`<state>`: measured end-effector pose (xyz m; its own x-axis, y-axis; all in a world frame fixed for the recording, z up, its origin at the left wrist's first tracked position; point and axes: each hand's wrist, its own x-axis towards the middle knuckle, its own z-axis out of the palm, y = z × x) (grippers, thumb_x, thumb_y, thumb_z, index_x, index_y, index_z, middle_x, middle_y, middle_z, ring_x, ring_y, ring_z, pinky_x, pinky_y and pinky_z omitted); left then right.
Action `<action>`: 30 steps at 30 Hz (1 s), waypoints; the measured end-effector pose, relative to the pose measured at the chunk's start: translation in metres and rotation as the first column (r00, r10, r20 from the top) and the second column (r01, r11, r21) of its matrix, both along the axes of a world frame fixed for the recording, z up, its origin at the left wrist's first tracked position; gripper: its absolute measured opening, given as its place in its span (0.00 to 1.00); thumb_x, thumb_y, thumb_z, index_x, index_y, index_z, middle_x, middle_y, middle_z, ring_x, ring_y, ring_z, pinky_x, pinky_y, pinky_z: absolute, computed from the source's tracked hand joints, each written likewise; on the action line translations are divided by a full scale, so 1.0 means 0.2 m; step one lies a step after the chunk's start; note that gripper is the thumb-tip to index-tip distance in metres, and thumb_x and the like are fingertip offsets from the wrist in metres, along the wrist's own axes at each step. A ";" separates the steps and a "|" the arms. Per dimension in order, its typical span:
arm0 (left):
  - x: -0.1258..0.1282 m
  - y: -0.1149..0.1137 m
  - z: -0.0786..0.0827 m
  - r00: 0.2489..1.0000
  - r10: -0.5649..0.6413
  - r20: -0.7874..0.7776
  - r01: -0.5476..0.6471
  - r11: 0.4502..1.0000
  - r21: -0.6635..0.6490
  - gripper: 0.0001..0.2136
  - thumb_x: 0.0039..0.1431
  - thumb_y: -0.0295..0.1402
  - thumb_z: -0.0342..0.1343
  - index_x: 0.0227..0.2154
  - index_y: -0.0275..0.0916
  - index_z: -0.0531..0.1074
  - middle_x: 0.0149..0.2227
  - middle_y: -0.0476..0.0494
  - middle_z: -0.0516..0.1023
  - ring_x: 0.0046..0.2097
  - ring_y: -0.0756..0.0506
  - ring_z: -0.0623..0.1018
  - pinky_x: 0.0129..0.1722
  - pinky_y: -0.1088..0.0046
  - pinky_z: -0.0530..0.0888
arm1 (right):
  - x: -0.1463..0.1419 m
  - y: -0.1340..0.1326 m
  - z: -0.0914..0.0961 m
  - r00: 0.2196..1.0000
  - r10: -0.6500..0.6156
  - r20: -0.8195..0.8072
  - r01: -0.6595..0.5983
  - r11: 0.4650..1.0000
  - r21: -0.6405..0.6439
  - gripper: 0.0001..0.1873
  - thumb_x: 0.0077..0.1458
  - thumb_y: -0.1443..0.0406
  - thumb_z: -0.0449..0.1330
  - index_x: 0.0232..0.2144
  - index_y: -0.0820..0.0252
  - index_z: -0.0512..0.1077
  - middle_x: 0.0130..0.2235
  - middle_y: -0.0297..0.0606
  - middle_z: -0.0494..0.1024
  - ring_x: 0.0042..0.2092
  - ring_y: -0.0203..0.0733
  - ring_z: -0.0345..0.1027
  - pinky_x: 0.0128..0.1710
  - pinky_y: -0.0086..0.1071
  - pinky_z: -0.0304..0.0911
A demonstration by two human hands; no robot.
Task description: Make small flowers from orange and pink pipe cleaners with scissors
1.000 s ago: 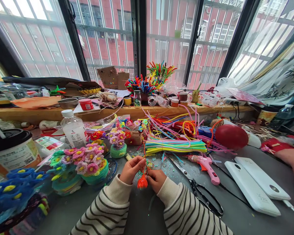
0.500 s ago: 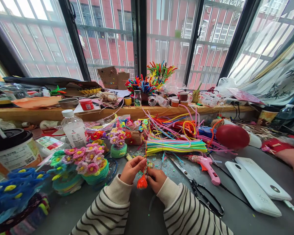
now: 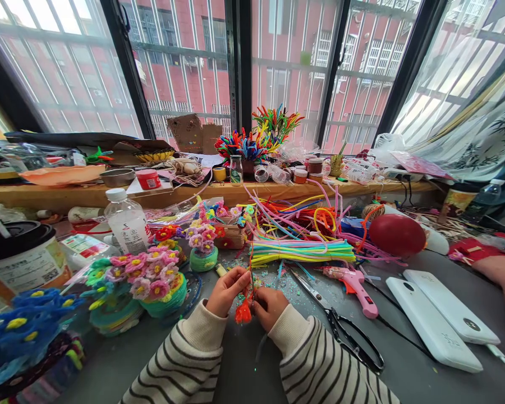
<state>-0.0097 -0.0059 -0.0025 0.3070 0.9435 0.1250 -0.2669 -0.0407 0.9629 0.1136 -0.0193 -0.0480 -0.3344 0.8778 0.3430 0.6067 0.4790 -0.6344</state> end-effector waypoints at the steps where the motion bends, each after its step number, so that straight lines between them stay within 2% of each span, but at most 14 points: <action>1: 0.00 0.00 0.00 1.000 -0.007 0.000 0.007 1.000 -0.004 0.10 0.40 0.36 0.53 0.17 0.34 0.61 0.14 0.55 0.61 0.18 0.57 0.61 0.20 0.81 0.58 | 0.00 0.00 0.00 1.000 0.009 -0.009 -0.009 1.000 -0.007 0.22 0.45 0.50 0.39 0.18 0.61 0.57 0.18 0.33 0.59 0.21 0.33 0.51 0.20 0.27 0.48; 5: 0.00 -0.01 0.01 1.000 -0.020 -0.007 0.020 1.000 -0.019 0.10 0.40 0.36 0.52 0.16 0.34 0.61 0.14 0.55 0.62 0.18 0.57 0.61 0.20 0.81 0.58 | 0.00 -0.01 0.02 0.997 0.047 -0.058 -0.050 0.998 -0.044 0.28 0.43 0.45 0.36 0.25 0.63 0.58 0.21 0.34 0.61 0.23 0.35 0.53 0.22 0.28 0.51; 10: 0.00 -0.01 0.02 1.000 0.005 -0.010 -0.005 1.000 -0.009 0.10 0.40 0.35 0.53 0.16 0.34 0.61 0.14 0.55 0.61 0.19 0.57 0.61 0.20 0.81 0.58 | -0.01 -0.02 0.05 0.989 0.112 -0.098 -0.119 0.990 -0.070 0.31 0.41 0.43 0.31 0.21 0.63 0.58 0.19 0.34 0.59 0.22 0.34 0.53 0.22 0.28 0.51; 16: 0.00 -0.01 0.00 0.999 -0.028 -0.016 0.028 1.000 -0.004 0.10 0.40 0.36 0.52 0.17 0.34 0.61 0.15 0.53 0.64 0.19 0.55 0.63 0.22 0.79 0.60 | -0.01 -0.02 0.09 0.967 0.183 -0.180 -0.184 0.983 0.009 0.30 0.43 0.44 0.31 0.18 0.62 0.58 0.20 0.34 0.58 0.24 0.35 0.53 0.23 0.28 0.51; 25: 0.01 0.00 0.01 0.999 -0.017 -0.030 0.017 1.000 -0.017 0.11 0.38 0.36 0.54 0.16 0.34 0.61 0.14 0.54 0.63 0.19 0.56 0.62 0.21 0.79 0.60 | 0.00 -0.02 0.08 0.970 0.213 -0.120 -0.213 0.977 0.011 0.31 0.42 0.44 0.31 0.15 0.62 0.57 0.18 0.32 0.56 0.21 0.32 0.50 0.20 0.27 0.49; 30: 0.00 -0.01 0.01 1.000 -0.006 -0.030 0.006 1.000 -0.017 0.11 0.37 0.37 0.54 0.15 0.33 0.61 0.13 0.55 0.62 0.18 0.57 0.61 0.19 0.81 0.58 | 0.00 -0.02 0.07 0.965 0.232 -0.126 -0.232 0.973 0.014 0.31 0.43 0.44 0.32 0.16 0.63 0.59 0.18 0.33 0.58 0.22 0.32 0.51 0.21 0.26 0.49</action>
